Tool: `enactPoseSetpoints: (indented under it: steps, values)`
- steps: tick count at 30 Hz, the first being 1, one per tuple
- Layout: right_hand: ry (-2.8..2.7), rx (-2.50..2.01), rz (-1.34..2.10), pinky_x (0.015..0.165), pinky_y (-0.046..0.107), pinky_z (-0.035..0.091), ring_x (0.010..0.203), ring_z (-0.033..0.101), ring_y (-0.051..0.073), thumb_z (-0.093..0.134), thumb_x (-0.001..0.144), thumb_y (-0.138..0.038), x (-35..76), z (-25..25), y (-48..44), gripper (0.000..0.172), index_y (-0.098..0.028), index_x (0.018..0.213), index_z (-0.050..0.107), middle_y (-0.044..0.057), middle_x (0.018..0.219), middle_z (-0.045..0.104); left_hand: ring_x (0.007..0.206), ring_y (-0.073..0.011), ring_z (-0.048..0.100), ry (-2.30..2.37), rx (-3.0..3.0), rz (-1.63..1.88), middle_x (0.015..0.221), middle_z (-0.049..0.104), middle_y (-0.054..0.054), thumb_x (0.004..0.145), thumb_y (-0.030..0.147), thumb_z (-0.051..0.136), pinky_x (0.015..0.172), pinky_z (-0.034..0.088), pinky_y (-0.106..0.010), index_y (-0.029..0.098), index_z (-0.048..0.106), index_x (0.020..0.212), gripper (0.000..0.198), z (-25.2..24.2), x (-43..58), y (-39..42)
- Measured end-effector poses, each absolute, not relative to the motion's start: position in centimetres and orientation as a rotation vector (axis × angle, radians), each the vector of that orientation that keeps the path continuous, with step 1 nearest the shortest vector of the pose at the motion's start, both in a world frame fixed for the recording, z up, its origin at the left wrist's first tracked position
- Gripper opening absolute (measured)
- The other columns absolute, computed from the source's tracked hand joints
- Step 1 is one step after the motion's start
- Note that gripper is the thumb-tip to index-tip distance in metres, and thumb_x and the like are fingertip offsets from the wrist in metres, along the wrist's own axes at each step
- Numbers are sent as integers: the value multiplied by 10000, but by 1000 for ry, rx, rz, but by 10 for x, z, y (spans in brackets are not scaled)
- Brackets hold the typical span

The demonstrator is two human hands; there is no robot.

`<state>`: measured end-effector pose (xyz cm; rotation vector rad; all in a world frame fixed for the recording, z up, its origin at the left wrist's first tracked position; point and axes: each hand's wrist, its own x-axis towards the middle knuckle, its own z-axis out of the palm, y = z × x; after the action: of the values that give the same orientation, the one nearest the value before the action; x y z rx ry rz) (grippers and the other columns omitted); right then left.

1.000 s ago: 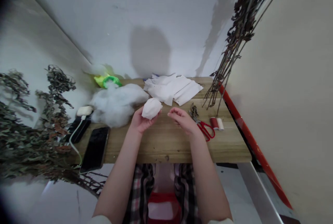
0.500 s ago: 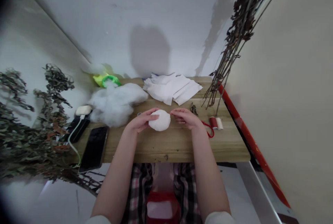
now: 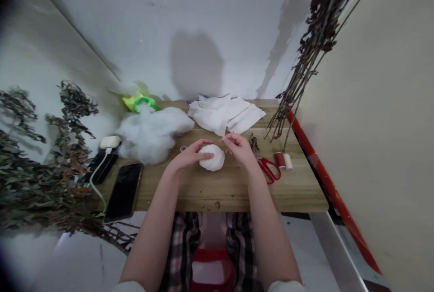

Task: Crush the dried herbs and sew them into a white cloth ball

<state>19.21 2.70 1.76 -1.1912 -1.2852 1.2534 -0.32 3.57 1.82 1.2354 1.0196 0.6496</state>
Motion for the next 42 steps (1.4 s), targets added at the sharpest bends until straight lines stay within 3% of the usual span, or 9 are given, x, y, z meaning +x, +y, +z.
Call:
enactPoseSetpoints:
  steps: [6, 14, 19, 23, 29, 36, 42]
  values:
    - [-1565, -1327, 836, 512, 245, 277, 523, 344, 106, 570, 817, -457, 187, 23, 19, 309, -168, 806, 682, -38, 540, 414, 924, -212, 585, 1139, 1284, 742, 1044, 653, -87, 623, 352, 756, 780, 463, -295, 155, 632, 1020, 461, 16, -3, 37]
    - [-1872, -1482, 665, 507, 258, 274, 492, 405, 132, 506, 869, -386, 184, 40, 1, 266, -203, 877, 699, -19, 518, 500, 875, -205, 577, 1262, 1369, 802, 966, 656, -58, 621, 368, 732, 768, 465, -295, 173, 641, 996, 432, 17, -9, 35]
    - [-2015, -1566, 663, 574, 262, 341, 597, 554, 166, 495, 880, -314, 180, 58, -13, 239, -234, 939, 713, 31, 753, 703, 894, -202, 578, 1283, 1372, 861, 985, 658, -60, 642, 358, 718, 788, 455, -291, 178, 637, 993, 403, 17, -9, 36]
    - [-2120, -1589, 653, 644, 271, 376, 743, 633, 202, 482, 893, -281, 175, 68, -23, 244, -252, 953, 717, 53, 889, 736, 874, -192, 570, 1331, 1372, 921, 970, 654, -63, 658, 373, 711, 768, 453, -281, 172, 631, 990, 397, 15, -8, 37]
    - [-2212, -1628, 626, 630, 265, 369, 691, 624, 195, 480, 892, -251, 170, 72, -31, 229, -229, 835, 701, 61, 770, 719, 822, -162, 558, 1249, 1243, 985, 942, 641, -52, 663, 392, 709, 708, 452, -249, 169, 613, 973, 394, 17, -2, 37]
    - [-2205, -1640, 699, 654, 264, 378, 763, 643, 206, 469, 890, -242, 168, 67, -30, 221, -236, 858, 687, 61, 830, 727, 754, -141, 563, 1194, 1032, 1013, 964, 634, -44, 651, 435, 724, 574, 453, -211, 197, 578, 991, 440, 20, 4, 36]
    - [-2185, -1590, 804, 661, 260, 384, 784, 639, 201, 471, 881, -245, 170, 58, -24, 222, -232, 837, 689, 48, 836, 726, 752, -143, 583, 1075, 872, 1026, 988, 617, -45, 666, 456, 723, 575, 521, -249, 207, 545, 991, 447, 23, 3, 35]
